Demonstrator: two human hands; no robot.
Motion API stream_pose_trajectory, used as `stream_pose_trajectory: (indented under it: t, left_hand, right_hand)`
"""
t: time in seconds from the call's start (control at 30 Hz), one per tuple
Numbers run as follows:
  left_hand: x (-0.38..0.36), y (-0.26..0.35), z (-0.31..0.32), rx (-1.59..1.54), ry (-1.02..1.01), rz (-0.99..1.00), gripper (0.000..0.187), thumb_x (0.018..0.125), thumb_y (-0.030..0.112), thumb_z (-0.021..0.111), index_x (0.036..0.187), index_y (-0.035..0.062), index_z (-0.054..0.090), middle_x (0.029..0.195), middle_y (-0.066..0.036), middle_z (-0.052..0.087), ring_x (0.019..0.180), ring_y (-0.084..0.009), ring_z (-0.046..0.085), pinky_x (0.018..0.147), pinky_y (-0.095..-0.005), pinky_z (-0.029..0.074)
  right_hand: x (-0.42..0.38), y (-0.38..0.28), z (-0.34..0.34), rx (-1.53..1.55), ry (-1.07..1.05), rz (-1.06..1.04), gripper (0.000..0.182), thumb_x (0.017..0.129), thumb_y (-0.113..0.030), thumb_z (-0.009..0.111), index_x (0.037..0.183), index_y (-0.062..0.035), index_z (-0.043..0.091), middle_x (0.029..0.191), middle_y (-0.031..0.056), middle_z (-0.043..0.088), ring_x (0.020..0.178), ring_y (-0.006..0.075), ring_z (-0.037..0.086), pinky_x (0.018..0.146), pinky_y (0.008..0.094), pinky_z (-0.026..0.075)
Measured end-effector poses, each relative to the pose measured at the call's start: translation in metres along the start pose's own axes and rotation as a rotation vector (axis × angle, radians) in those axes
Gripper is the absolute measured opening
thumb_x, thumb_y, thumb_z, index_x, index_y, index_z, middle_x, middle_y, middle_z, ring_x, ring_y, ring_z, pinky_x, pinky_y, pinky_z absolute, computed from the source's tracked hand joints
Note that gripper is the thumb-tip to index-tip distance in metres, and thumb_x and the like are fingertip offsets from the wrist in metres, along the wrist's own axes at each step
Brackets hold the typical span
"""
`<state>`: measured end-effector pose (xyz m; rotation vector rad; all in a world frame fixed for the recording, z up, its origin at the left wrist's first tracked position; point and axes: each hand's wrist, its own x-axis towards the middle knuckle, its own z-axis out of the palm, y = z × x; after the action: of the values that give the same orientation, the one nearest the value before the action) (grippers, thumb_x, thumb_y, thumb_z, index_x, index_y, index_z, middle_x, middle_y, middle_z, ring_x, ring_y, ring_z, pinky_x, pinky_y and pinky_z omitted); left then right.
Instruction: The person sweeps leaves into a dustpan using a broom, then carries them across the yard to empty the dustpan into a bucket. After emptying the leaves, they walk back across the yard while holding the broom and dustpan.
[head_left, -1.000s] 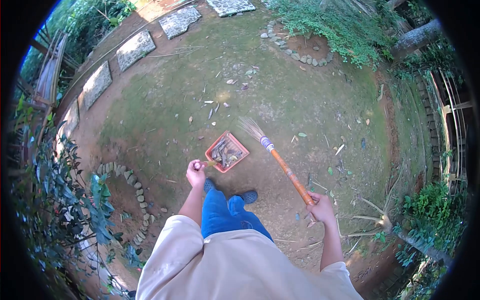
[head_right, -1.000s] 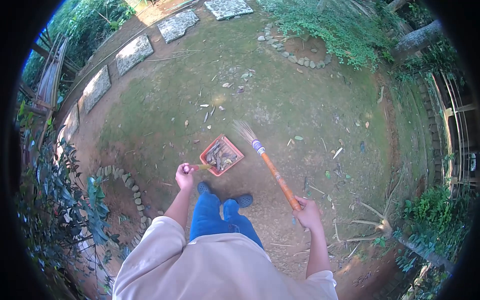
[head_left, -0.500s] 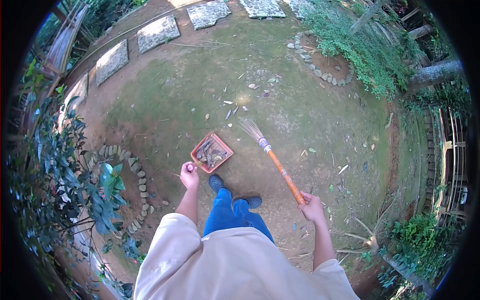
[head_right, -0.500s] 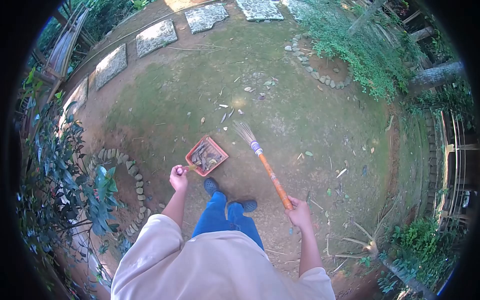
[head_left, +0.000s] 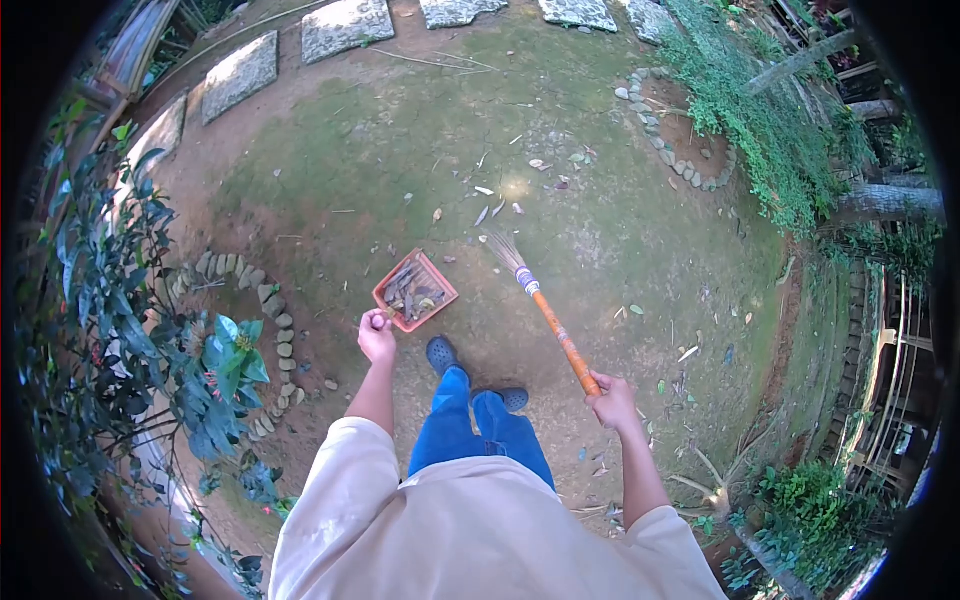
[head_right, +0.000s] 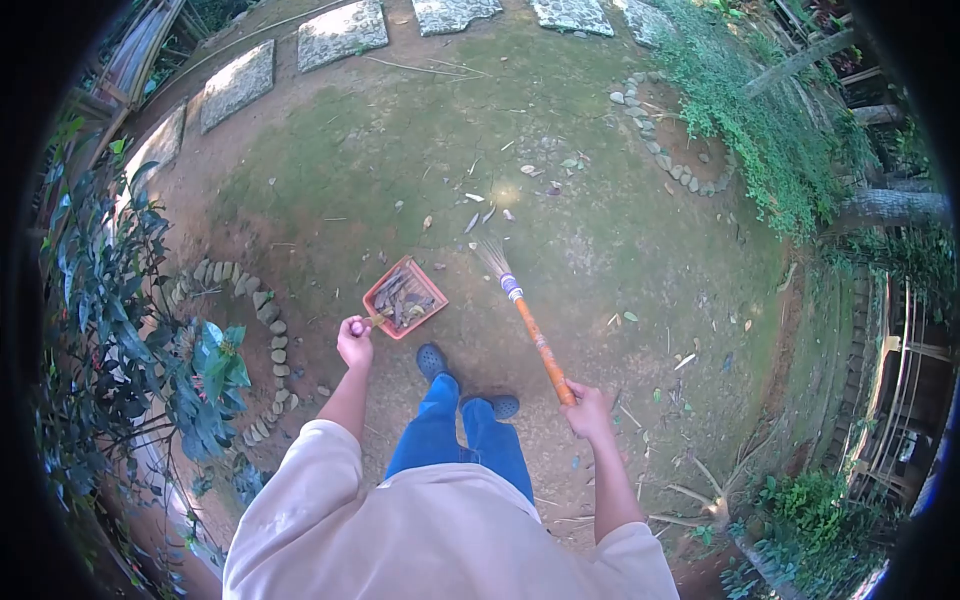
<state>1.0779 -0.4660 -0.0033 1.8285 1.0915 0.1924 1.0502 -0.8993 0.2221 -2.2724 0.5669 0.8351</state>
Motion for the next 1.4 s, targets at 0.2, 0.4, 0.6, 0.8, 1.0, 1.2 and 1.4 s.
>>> stream_pose_trajectory:
  t: [0.2,0.4,0.6,0.8,1.0,1.2,1.4]
  left_hand:
    - [0.012,-0.012,-0.001,-0.022,0.000,-0.004,0.026,0.076,-0.009,0.069,0.095,0.0062,0.064,0.080,0.001,0.064,0.078,-0.0079,0.057,0.077,-0.0256,0.050]
    - [0.004,0.005,-0.012,-0.121,0.006,-0.039,0.027,0.077,-0.016,0.063,0.097,0.0030,0.062,0.080,0.005,0.059,0.075,-0.0052,0.052,0.075,-0.0219,0.048]
    - [0.004,-0.020,-0.022,-0.033,0.019,-0.070,0.030,0.077,-0.012,0.069,0.101,0.0032,0.062,0.097,-0.002,0.065,0.091,-0.0112,0.061,0.085,-0.0258,0.050]
    - [0.001,-0.037,-0.029,-0.166,0.117,-0.073,0.030,0.075,-0.010,0.071,0.101,0.0044,0.064,0.094,-0.001,0.067,0.086,-0.0095,0.060,0.082,-0.0264,0.050]
    - [-0.007,-0.030,-0.035,-0.221,0.191,-0.112,0.031,0.075,-0.011,0.071,0.101,0.0050,0.064,0.096,-0.001,0.067,0.086,-0.0100,0.061,0.082,-0.0263,0.051]
    - [-0.019,-0.010,-0.042,-0.114,0.236,-0.174,0.029,0.076,-0.010,0.070,0.100,0.0055,0.064,0.093,-0.002,0.067,0.085,-0.0115,0.062,0.083,-0.0276,0.051]
    - [-0.025,-0.024,-0.019,-0.170,0.291,-0.207,0.029,0.075,-0.008,0.070,0.099,0.0079,0.065,0.088,-0.003,0.069,0.083,-0.0120,0.062,0.081,-0.0286,0.051]
  right_hand:
    - [-0.025,-0.017,-0.002,-0.187,-0.144,-0.055,0.060,0.067,-0.012,0.072,0.126,-0.0137,0.065,0.089,0.0142,0.073,0.071,0.0190,0.069,0.069,0.0327,0.053]
    - [-0.056,-0.036,-0.023,-0.088,-0.175,-0.003,0.059,0.066,-0.007,0.072,0.125,-0.0109,0.066,0.081,0.0081,0.070,0.061,0.0108,0.060,0.061,0.0283,0.049]
    - [-0.045,-0.049,-0.028,-0.073,-0.097,-0.027,0.061,0.066,-0.006,0.071,0.126,-0.0054,0.064,0.087,0.0088,0.072,0.064,0.0105,0.061,0.063,0.0276,0.050]
    - [-0.002,-0.046,-0.016,0.051,-0.036,-0.135,0.060,0.066,-0.004,0.069,0.126,0.0001,0.062,0.105,0.0167,0.071,0.075,0.0123,0.067,0.070,0.0283,0.053]
    - [0.034,-0.077,-0.018,0.014,-0.030,-0.153,0.061,0.066,-0.002,0.068,0.126,0.0038,0.060,0.113,0.0205,0.069,0.093,0.0186,0.069,0.080,0.0305,0.054]
    - [0.091,-0.091,-0.024,-0.055,-0.036,-0.226,0.061,0.065,-0.002,0.070,0.125,0.0049,0.060,0.112,0.0216,0.069,0.102,0.0236,0.068,0.086,0.0310,0.053]
    - [0.139,-0.097,-0.034,-0.317,-0.140,-0.369,0.060,0.067,0.000,0.067,0.127,0.0028,0.060,0.106,0.0169,0.071,0.060,0.0116,0.064,0.053,0.0270,0.052]
